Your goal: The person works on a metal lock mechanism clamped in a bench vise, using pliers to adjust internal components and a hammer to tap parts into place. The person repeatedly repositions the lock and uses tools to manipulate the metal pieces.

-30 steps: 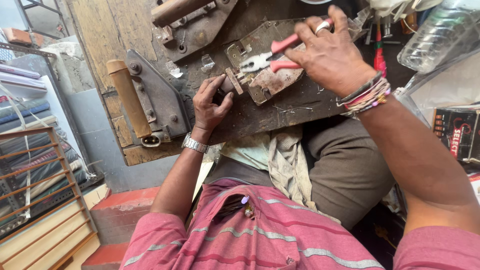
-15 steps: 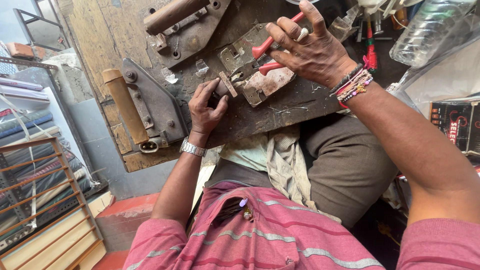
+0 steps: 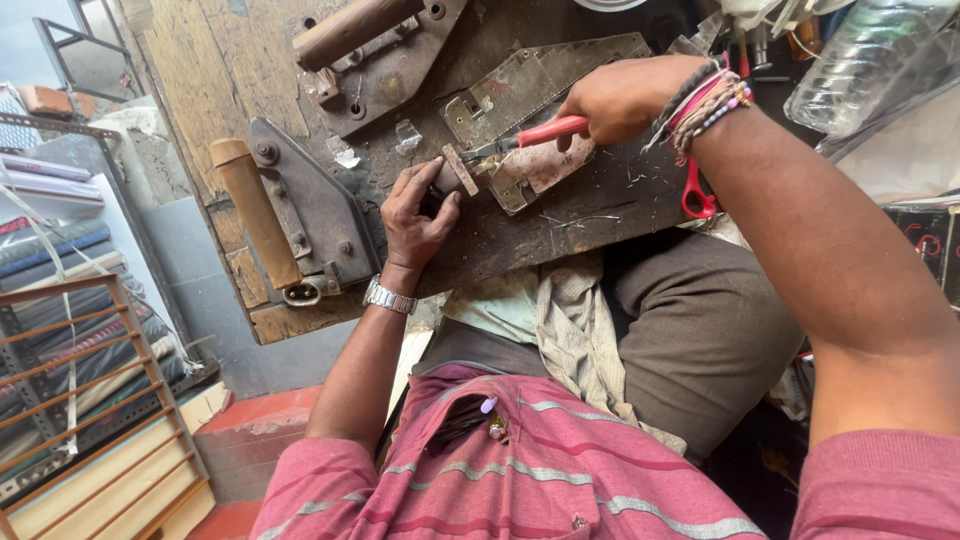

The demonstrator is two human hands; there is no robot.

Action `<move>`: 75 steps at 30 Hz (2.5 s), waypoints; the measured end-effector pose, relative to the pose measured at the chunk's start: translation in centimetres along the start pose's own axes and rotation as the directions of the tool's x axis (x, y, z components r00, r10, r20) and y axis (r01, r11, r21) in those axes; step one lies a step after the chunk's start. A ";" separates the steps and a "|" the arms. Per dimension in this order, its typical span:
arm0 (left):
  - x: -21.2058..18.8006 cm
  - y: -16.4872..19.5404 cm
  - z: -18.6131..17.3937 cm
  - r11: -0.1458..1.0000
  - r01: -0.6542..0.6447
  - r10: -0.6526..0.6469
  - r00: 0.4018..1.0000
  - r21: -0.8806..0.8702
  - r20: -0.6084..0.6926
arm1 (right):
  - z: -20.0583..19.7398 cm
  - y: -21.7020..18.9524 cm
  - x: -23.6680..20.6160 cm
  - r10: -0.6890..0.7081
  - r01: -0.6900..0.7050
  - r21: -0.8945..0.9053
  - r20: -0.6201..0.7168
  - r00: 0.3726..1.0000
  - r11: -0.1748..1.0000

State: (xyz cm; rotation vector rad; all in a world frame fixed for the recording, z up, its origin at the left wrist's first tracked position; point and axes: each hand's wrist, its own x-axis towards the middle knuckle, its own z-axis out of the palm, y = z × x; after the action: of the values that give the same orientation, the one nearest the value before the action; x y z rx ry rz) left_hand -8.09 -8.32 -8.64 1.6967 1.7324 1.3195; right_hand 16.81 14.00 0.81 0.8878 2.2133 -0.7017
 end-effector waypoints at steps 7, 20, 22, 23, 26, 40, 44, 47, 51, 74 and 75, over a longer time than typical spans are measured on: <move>-0.2 0.2 0.0 1.000 0.000 0.000 1.000 0.018 0.004 | 2.1 -0.6 -4.2 -0.398 -0.016 -0.571 -0.591 0.701 0.821; -0.1 -0.2 0.2 1.000 -0.001 0.001 1.000 0.005 -0.007 | 2.2 -2.2 -5.5 -0.667 -0.314 -0.760 -0.650 0.365 0.569; -0.2 -0.2 0.1 1.000 0.010 -0.010 1.000 -0.008 -0.001 | 2.3 -2.1 -5.2 -0.672 -0.322 -0.768 -0.640 0.372 0.553; -0.2 -0.2 0.1 1.000 0.016 -0.016 1.000 -0.014 0.002 | 2.3 -2.0 -5.0 -0.676 -0.327 -0.773 -0.634 0.376 0.544; -0.3 -0.2 0.1 1.000 0.013 -0.013 1.000 -0.005 0.001 | 2.4 -1.6 -4.7 -0.694 -0.303 -0.773 -0.634 0.340 0.558; -0.1 0.1 -0.1 1.000 0.012 -0.012 1.000 -0.017 0.001 | 0.4 -0.7 -3.5 -0.116 0.041 -0.235 -0.316 0.942 0.971; -0.2 0.1 0.0 1.000 0.015 -0.015 1.000 -0.005 -0.001 | 1.8 -0.9 -6.2 -0.545 -0.177 -0.701 -0.666 0.510 0.691; -0.1 0.0 0.2 1.000 0.012 -0.012 1.000 -0.012 0.000 | 2.0 -1.2 -6.2 -0.612 -0.326 -0.760 -0.648 0.455 0.562; -0.1 -0.1 0.1 1.000 0.000 0.000 1.000 0.004 -0.011 | 2.3 -1.6 -5.5 -0.643 -0.326 -0.764 -0.645 0.413 0.557; -0.1 0.1 0.1 1.000 -0.008 0.008 1.000 -0.004 -0.007 | 1.6 -0.3 -2.5 -0.167 0.088 -0.245 -0.321 0.932 0.965; -0.1 0.1 0.0 1.000 -0.006 0.006 1.000 0.002 -0.006 | 2.0 -0.4 -3.2 -0.239 0.064 -0.372 -0.448 0.862 0.926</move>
State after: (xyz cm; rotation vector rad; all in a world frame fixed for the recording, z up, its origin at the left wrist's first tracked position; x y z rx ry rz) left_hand -8.01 -8.42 -8.65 1.7019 1.7339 1.3276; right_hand 19.04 11.11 1.96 0.7665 2.7694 -0.1363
